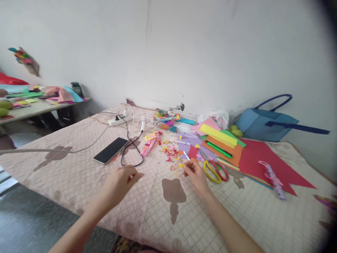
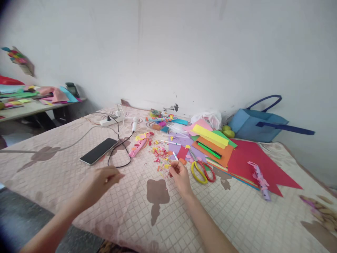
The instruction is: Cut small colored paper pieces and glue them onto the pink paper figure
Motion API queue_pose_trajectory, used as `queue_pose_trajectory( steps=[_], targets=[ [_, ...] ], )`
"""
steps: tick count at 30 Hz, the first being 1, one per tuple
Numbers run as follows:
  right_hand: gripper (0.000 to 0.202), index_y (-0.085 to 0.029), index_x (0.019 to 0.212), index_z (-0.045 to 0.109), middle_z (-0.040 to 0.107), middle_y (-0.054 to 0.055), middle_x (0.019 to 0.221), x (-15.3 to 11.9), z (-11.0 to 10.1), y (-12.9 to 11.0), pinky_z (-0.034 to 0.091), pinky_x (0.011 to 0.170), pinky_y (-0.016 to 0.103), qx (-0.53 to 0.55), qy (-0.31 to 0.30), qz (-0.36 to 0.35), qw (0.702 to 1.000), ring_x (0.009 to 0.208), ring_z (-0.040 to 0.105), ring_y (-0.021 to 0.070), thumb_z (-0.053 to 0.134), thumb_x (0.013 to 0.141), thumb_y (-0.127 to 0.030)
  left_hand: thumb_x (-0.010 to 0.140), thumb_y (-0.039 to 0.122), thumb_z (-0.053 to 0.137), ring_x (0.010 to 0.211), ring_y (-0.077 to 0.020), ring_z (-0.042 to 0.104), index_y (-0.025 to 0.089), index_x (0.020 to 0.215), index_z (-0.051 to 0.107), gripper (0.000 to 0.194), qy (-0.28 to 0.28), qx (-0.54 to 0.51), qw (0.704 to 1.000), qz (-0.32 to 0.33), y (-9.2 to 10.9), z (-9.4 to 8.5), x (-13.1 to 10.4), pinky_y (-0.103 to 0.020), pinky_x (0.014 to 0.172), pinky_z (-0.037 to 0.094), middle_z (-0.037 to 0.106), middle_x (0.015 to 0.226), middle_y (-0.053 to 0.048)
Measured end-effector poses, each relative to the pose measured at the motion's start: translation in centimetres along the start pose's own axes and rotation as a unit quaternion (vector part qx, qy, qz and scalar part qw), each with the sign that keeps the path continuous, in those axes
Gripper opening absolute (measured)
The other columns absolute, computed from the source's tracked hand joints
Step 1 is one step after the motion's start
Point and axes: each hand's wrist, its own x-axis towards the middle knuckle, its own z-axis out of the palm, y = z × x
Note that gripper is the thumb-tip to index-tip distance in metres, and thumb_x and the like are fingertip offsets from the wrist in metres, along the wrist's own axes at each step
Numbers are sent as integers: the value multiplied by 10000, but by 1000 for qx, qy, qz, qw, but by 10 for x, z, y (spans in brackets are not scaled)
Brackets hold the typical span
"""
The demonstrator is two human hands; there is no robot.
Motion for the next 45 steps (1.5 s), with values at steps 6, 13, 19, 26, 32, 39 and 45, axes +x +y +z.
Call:
queue_pose_trajectory(
  steps=[6,13,19,26,32,39,45],
  targets=[
    [168,-195,780,556,532,-40,607,-1,-1,-3,418,537,250,-6,4,-2,1000,531,503,111,656,712,-312,813,261,507,624,-119,577,212,792,640,143,-98,-120,978,138,55,39,31,-217,569,374,672,785,-8],
    [177,-200,817,539,527,-43,613,5,-10,-3,399,518,240,4,45,-26,999,526,489,109,647,732,-312,752,403,601,578,-109,526,169,780,590,236,-25,-179,977,117,63,77,97,-238,551,385,643,793,-26],
    [164,-212,798,537,531,-40,645,-3,-1,-10,417,527,244,-9,37,-32,999,528,497,107,643,731,-317,682,414,682,605,-95,544,139,905,574,370,-73,-407,907,80,49,110,107,-230,560,438,621,850,-49],
    [157,-210,803,531,542,-23,707,-9,8,-10,432,520,236,-12,10,-34,999,550,506,103,632,740,-312,650,457,703,539,-84,528,108,771,571,393,-119,-524,843,19,60,114,100,-210,495,409,585,651,-14],
    [151,-213,819,534,546,-34,709,-10,7,-5,428,523,233,5,10,-33,999,538,511,95,628,747,-307,632,417,731,542,-79,542,101,791,596,378,-150,-575,804,-14,58,118,101,-209,517,420,596,648,-5],
    [163,-209,835,531,553,-29,683,-11,8,-6,436,504,232,5,6,-20,1000,529,522,100,627,749,-309,641,388,731,510,-65,504,108,699,592,319,-140,-576,804,-35,59,114,99,-180,467,365,585,579,2],
    [170,-218,847,529,554,-23,727,-11,8,-10,445,515,235,10,-14,-12,1000,550,532,103,630,744,-307,626,404,733,495,-67,493,124,668,584,320,-123,-569,812,-35,62,107,97,-187,465,380,564,550,18]
  ],
)
